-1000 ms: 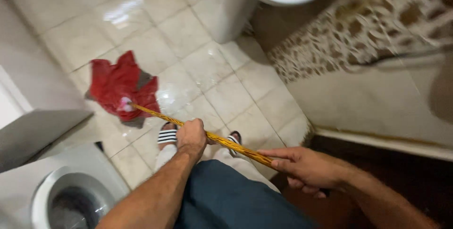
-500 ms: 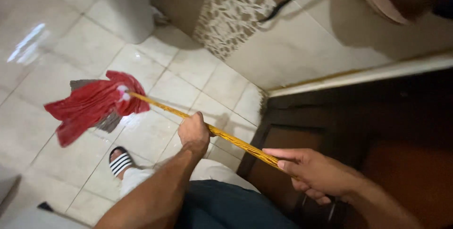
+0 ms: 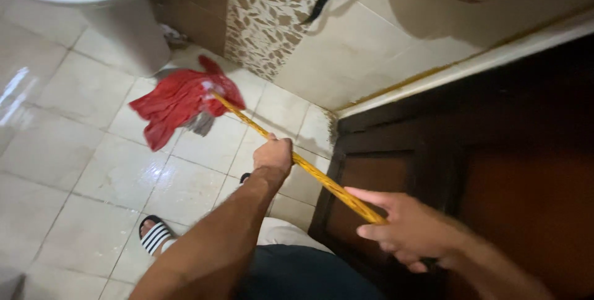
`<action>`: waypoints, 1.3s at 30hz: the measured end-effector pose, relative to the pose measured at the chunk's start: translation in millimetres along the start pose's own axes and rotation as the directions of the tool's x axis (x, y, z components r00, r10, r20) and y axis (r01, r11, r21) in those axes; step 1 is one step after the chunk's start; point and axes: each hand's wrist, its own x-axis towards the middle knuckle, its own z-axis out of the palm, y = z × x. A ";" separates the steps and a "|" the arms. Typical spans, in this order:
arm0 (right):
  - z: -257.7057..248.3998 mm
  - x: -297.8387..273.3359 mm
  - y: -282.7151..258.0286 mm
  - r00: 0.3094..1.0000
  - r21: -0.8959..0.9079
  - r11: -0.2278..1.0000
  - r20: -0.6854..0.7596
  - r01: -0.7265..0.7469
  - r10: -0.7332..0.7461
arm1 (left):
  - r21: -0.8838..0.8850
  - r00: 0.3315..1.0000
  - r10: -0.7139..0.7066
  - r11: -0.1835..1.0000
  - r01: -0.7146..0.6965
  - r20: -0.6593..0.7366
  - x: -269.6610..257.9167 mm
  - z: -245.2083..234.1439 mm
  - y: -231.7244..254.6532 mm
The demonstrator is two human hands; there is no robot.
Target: The person mops a bathroom floor by dipping a red cloth into a bucket of soapy water and pushing it across the tiles with a long wooden pole. They navigate the cloth around the toilet, sink, and bathtub to clean the entire floor surface.
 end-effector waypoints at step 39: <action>157.6 37.8 -281.2 0.932 -0.884 0.337 0.359 0.325 0.044 | -0.519 0.682 -0.706 0.662 0.541 -0.190 -174.8 -78.0 -228.8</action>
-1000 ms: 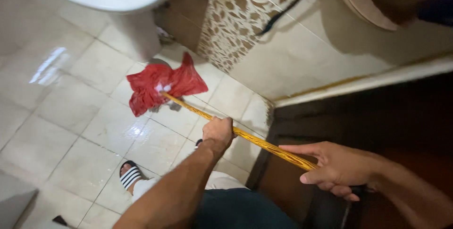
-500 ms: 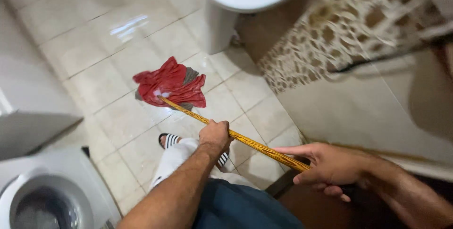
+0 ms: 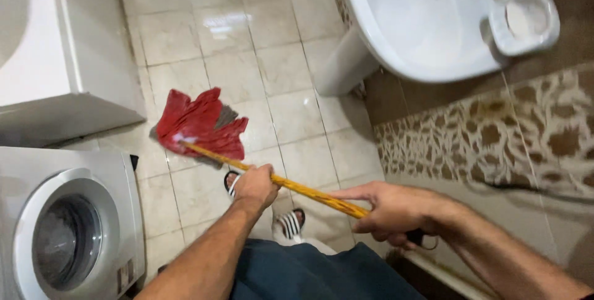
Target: The person mops a bathroom floor by dipping a red cloth into a bucket of soapy water and pushing it across the tiles with a long wooden pole. They navigate the cloth around the toilet, sink, and bathtub to clean the entire floor surface.
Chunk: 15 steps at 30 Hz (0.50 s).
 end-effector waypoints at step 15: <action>-48.2 -10.7 -198.6 0.985 -0.702 0.709 -0.159 -0.062 -0.071 | -0.291 0.973 -0.211 0.940 0.177 -0.091 28.1 -125.9 -44.8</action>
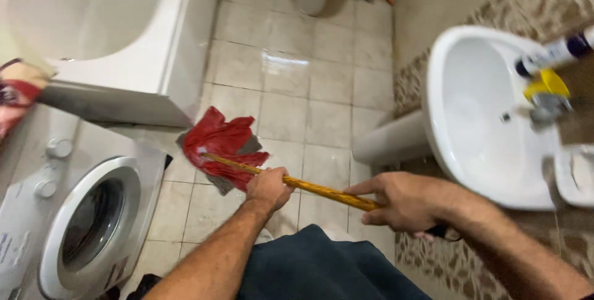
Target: The person mops a bathroom floor by dipping a red cloth into a bucket of soapy water and pushing it across the tiles with a long wooden pole. They navigate the cloth around the toilet, sink, and bathtub to clean the entire floor surface.
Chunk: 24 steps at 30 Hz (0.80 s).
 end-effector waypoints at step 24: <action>-286.6 104.6 25.6 0.965 -0.318 0.937 0.256 0.142 -0.060 | -0.488 0.875 -0.466 0.799 0.352 -0.131 119.0 -29.6 130.1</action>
